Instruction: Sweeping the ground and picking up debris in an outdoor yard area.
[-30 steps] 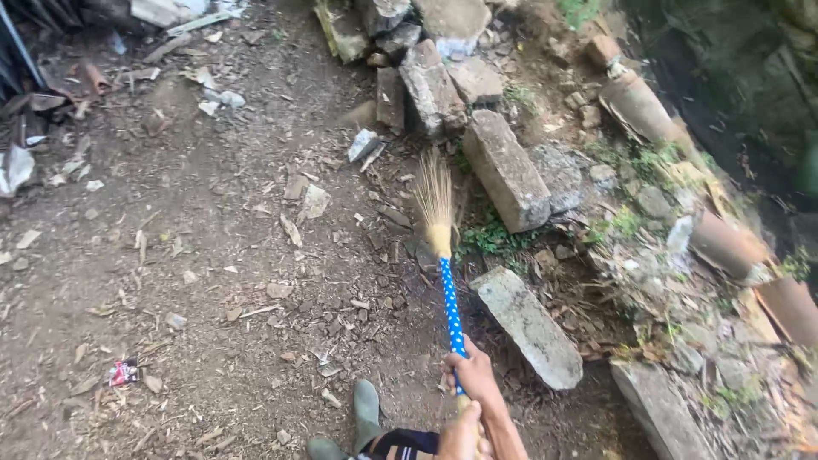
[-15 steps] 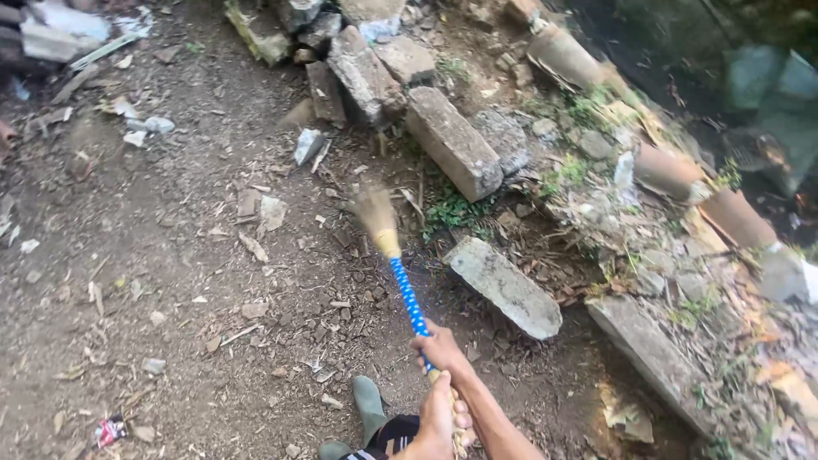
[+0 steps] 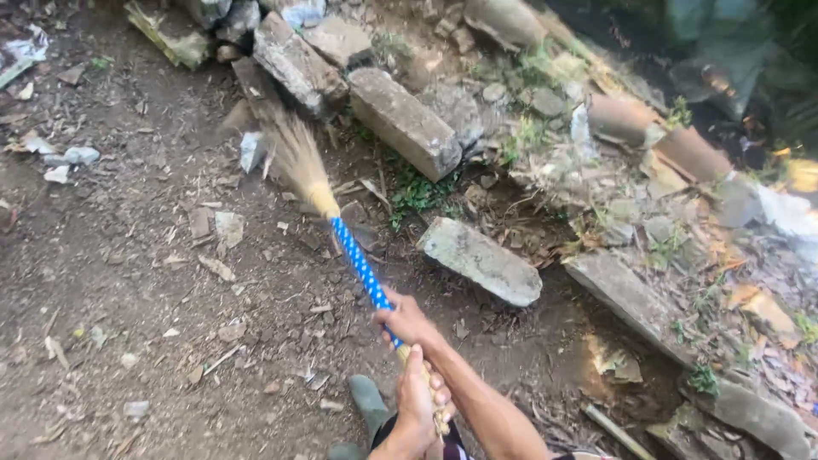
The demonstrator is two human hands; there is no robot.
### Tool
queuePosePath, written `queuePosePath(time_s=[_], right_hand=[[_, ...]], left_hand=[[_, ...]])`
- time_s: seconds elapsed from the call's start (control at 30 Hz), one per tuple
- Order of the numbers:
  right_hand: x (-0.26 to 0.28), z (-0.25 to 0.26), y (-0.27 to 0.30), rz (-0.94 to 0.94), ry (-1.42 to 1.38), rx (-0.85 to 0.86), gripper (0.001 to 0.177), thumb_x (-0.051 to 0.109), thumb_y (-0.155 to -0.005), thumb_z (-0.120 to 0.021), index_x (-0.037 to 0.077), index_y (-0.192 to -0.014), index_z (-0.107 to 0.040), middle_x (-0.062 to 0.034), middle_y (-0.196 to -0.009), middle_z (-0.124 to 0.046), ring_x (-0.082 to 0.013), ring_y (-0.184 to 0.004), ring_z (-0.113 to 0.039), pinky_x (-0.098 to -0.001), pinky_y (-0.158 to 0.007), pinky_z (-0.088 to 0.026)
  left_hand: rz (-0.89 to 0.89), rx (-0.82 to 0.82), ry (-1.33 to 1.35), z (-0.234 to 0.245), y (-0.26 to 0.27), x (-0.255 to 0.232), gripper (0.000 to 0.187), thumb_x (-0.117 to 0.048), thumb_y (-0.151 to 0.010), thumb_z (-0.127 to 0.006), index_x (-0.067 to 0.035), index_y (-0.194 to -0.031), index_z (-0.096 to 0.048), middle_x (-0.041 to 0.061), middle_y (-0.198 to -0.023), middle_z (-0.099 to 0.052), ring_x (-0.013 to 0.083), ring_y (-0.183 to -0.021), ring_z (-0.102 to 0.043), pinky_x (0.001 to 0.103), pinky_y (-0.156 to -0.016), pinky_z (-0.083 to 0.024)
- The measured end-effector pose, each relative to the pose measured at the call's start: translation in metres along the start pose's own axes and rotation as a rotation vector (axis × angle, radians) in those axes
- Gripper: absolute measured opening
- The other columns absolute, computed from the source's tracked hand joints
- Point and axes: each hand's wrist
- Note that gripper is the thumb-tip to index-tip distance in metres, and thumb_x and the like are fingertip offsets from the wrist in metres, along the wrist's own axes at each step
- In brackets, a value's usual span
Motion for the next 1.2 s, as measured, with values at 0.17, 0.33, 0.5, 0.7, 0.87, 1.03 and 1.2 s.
queuePosePath(time_s=[0.17, 0.33, 0.5, 0.7, 0.87, 1.03, 1.2], right_hand=[[0.019, 0.024, -0.044, 0.018, 0.067, -0.034, 0.05, 0.008, -0.086, -0.066, 0.017, -0.135, -0.06, -0.002, -0.067, -0.059, -0.01, -0.048, -0.056, -0.0286, -0.04, -0.048], [0.058, 0.021, -0.105, 0.05, 0.134, -0.028, 0.022, 0.008, -0.087, -0.068, 0.007, -0.109, -0.064, -0.0026, -0.067, -0.061, -0.0113, -0.048, -0.056, -0.0293, -0.04, -0.046], [0.02, 0.008, -0.199, 0.03, 0.114, 0.025, 0.009, 0.005, -0.088, -0.062, 0.006, -0.097, -0.061, -0.0056, -0.065, -0.06, -0.0149, -0.048, -0.056, -0.0311, -0.04, -0.048], [-0.046, -0.013, -0.161, 0.091, 0.414, 0.165, 0.028, 0.008, -0.086, -0.06, 0.008, -0.113, -0.064, -0.0095, -0.06, -0.064, -0.019, -0.043, -0.063, -0.0346, -0.041, -0.05], [-0.012, -0.019, -0.105, -0.046, 0.236, 0.115, 0.042, 0.005, -0.085, -0.065, 0.017, -0.125, -0.061, -0.0064, -0.061, -0.06, -0.017, -0.042, -0.056, -0.0336, -0.039, -0.046], [-0.002, -0.036, -0.185, 0.032, 0.219, 0.035, 0.029, 0.005, -0.088, -0.059, 0.013, -0.115, -0.059, -0.0082, -0.061, -0.059, -0.0177, -0.042, -0.055, -0.0344, -0.037, -0.046], [-0.031, -0.051, -0.241, -0.001, 0.283, 0.106, 0.006, 0.004, -0.092, -0.06, 0.001, -0.097, -0.061, -0.0064, -0.063, -0.061, -0.0159, -0.046, -0.058, -0.0334, -0.04, -0.049]], left_hand=[[-0.035, 0.038, 0.051, -0.038, -0.009, -0.03, 0.038, -0.054, -0.101, -0.052, -0.019, -0.088, -0.043, -0.003, -0.061, -0.041, 0.0114, -0.041, -0.04, 0.03, -0.031, -0.032], [-0.073, 0.095, 0.084, -0.055, -0.047, -0.088, 0.036, -0.053, -0.102, -0.052, -0.021, -0.089, -0.042, -0.004, -0.062, -0.042, 0.0096, -0.042, -0.041, 0.028, -0.032, -0.032], [-0.107, 0.114, 0.148, -0.025, -0.098, -0.128, 0.035, -0.048, -0.106, -0.05, -0.02, -0.087, -0.042, -0.006, -0.062, -0.042, 0.0067, -0.043, -0.041, 0.026, -0.033, -0.033], [-0.067, -0.028, 0.307, 0.013, -0.091, -0.065, 0.053, -0.059, -0.099, -0.054, -0.02, -0.067, -0.038, -0.004, -0.048, -0.035, 0.013, -0.033, -0.036, 0.03, -0.03, -0.029], [-0.133, -0.092, 0.266, 0.025, -0.117, -0.019, 0.041, -0.049, -0.1, -0.062, -0.015, -0.082, -0.048, 0.002, -0.055, -0.044, 0.0164, -0.037, -0.041, 0.031, -0.034, -0.034], [-0.176, 0.034, 0.18, 0.037, -0.124, -0.108, 0.038, -0.048, -0.103, -0.06, -0.017, -0.085, -0.048, -0.005, -0.058, -0.047, 0.0077, -0.039, -0.042, 0.026, -0.032, -0.033], [-0.225, 0.023, 0.247, 0.04, -0.115, -0.133, 0.04, -0.047, -0.102, -0.058, -0.018, -0.077, -0.047, -0.006, -0.057, -0.045, 0.0072, -0.041, -0.043, 0.026, -0.032, -0.033]])
Point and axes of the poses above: each hand's wrist, its own y-axis away from the middle knuckle, its own z-axis out of the back of the hand, x = y × z
